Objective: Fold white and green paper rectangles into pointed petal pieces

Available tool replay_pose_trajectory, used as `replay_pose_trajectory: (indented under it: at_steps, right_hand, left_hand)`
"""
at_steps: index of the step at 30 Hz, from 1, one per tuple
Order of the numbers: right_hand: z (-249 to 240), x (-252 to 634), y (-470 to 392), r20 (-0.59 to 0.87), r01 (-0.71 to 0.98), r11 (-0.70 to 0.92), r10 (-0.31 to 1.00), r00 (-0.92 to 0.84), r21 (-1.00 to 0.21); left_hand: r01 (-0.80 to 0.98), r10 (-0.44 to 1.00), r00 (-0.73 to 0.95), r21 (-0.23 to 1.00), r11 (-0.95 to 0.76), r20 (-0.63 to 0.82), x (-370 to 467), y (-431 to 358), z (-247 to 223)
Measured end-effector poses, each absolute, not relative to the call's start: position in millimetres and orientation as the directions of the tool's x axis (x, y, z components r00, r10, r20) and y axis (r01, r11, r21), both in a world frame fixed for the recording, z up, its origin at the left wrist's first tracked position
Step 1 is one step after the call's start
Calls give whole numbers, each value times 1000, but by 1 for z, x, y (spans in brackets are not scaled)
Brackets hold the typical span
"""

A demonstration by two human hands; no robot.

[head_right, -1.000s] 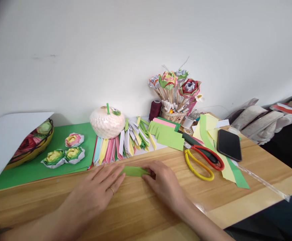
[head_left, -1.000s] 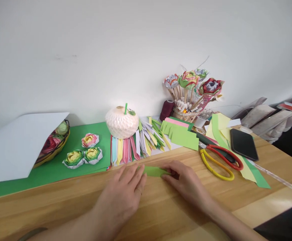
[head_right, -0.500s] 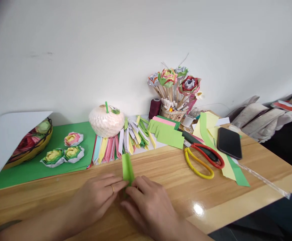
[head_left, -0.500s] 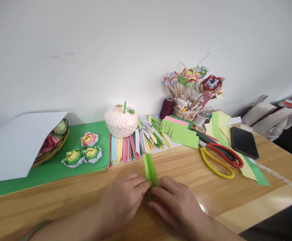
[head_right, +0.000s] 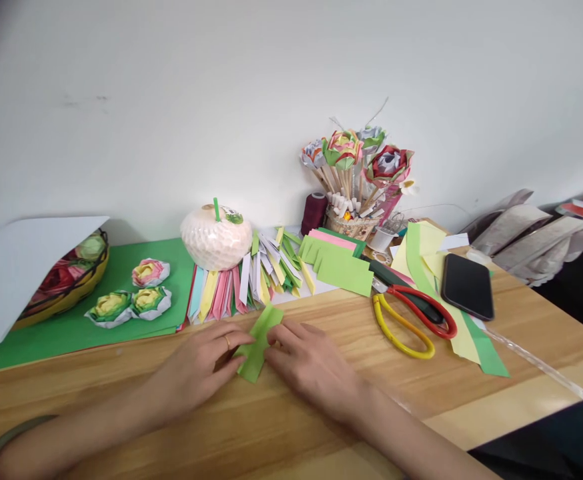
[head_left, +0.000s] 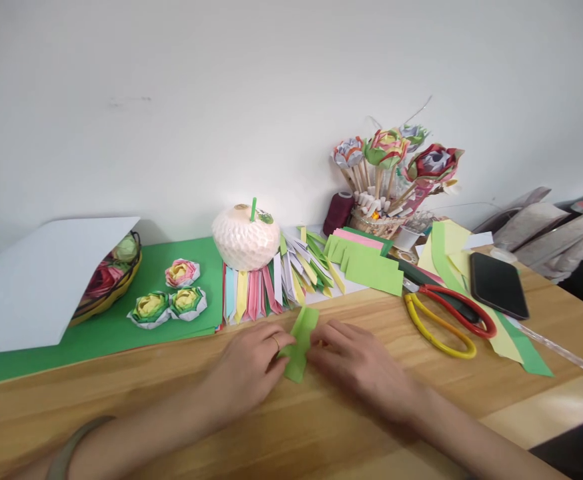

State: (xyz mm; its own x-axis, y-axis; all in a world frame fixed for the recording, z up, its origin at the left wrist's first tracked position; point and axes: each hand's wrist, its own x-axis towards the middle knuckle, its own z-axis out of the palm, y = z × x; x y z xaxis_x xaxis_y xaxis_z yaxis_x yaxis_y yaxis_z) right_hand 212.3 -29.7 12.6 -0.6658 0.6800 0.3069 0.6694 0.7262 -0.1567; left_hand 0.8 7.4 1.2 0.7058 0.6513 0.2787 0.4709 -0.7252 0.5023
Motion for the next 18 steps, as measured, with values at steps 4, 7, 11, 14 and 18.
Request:
replay_pose_trajectory:
  at_steps: [4,7,11,14,18]
  right_hand:
    - [14,212,-25,326,620,768,633,-702,-158]
    - [12,209,-22,325,599,794,596,-735,-100]
    - [5,206,-17,326,591,798,593,-737,-118]
    - [4,205,-14,347,581,773,634,-692,-254]
    - [6,203,-10,282,554,699,701,-655,-451]
  left_hand:
    - [485,699,682,580,-654,217,2,12,1]
    - [456,704,680,635,-624,203,3,15,1]
    - [469,732,670,695,-545,123,3,17,0]
    - [490,751,657,716,-497,72,2,19,0]
    - [470,756,651,747,-470,66,2,19,-1]
